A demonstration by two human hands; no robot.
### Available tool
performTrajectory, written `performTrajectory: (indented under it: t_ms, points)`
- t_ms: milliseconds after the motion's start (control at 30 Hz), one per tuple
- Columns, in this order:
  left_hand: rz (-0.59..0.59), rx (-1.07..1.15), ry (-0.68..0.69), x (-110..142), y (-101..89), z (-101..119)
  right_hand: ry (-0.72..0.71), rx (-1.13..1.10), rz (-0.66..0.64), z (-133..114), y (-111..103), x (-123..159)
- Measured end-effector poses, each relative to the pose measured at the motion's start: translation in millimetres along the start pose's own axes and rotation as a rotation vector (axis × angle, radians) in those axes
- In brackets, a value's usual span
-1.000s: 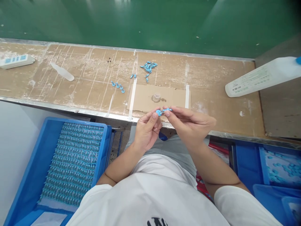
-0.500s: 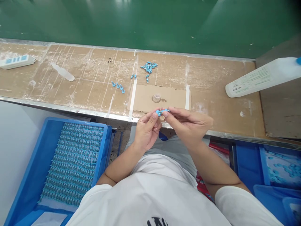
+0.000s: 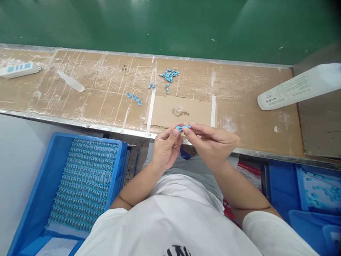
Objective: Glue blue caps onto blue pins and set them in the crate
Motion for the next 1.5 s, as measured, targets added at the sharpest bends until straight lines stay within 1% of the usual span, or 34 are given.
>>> performTrajectory:
  t_ms: [167, 300, 433, 567, 733, 867, 1067, 1233, 1367, 1500]
  points:
    - [0.04, -0.018, 0.002, -0.7, -1.1, 0.8, 0.027, -0.024, -0.017, 5.4, 0.7, 1.5]
    - [0.05, -0.009, -0.014, -0.3, 0.4, 1.4, -0.017, -0.096, -0.04, 9.3, 0.8, 2.4]
    - [0.101, -0.026, -0.028, 2.5, 3.1, 1.9, -0.021, -0.099, -0.091, 9.2, -1.2, 2.4]
    - [0.136, -0.019, -0.035, 4.7, 5.3, 0.7, -0.044, -0.072, -0.072, 8.6, -3.5, 3.2]
    - [0.094, -0.037, -0.004, 2.4, 6.5, -3.7, -0.106, -0.123, -0.036, 16.0, -6.5, 4.9]
    - [0.108, -0.046, -0.018, 0.2, 7.3, -8.8, -0.12, -0.094, 0.0, 22.1, -12.1, 4.6]
    - [0.12, -0.048, -0.032, -0.5, 11.2, -13.5, -0.075, -0.109, 0.007, 21.5, -14.1, 0.5]
    - [0.115, -0.043, -0.037, -2.2, 12.4, -13.0, -0.077, -0.136, 0.004, 21.5, -11.8, -1.1]
    - [0.079, -0.063, -0.001, -2.4, 10.6, -12.0, -0.073, -0.111, 0.015, 22.6, -14.4, 0.1]
    - [0.061, -0.093, 0.027, -0.9, 7.7, -11.0, -0.005, -0.156, 0.0, 19.4, -18.6, 2.1]
Point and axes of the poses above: each hand's wrist, its own x-axis away from the middle knuckle, its own y-axis out of the palm, z = x × y, the point moved 2 cm from there along -x, towards the middle knuckle, and after that the axes turned 4 degrees about -x, right-handed, at the moved point
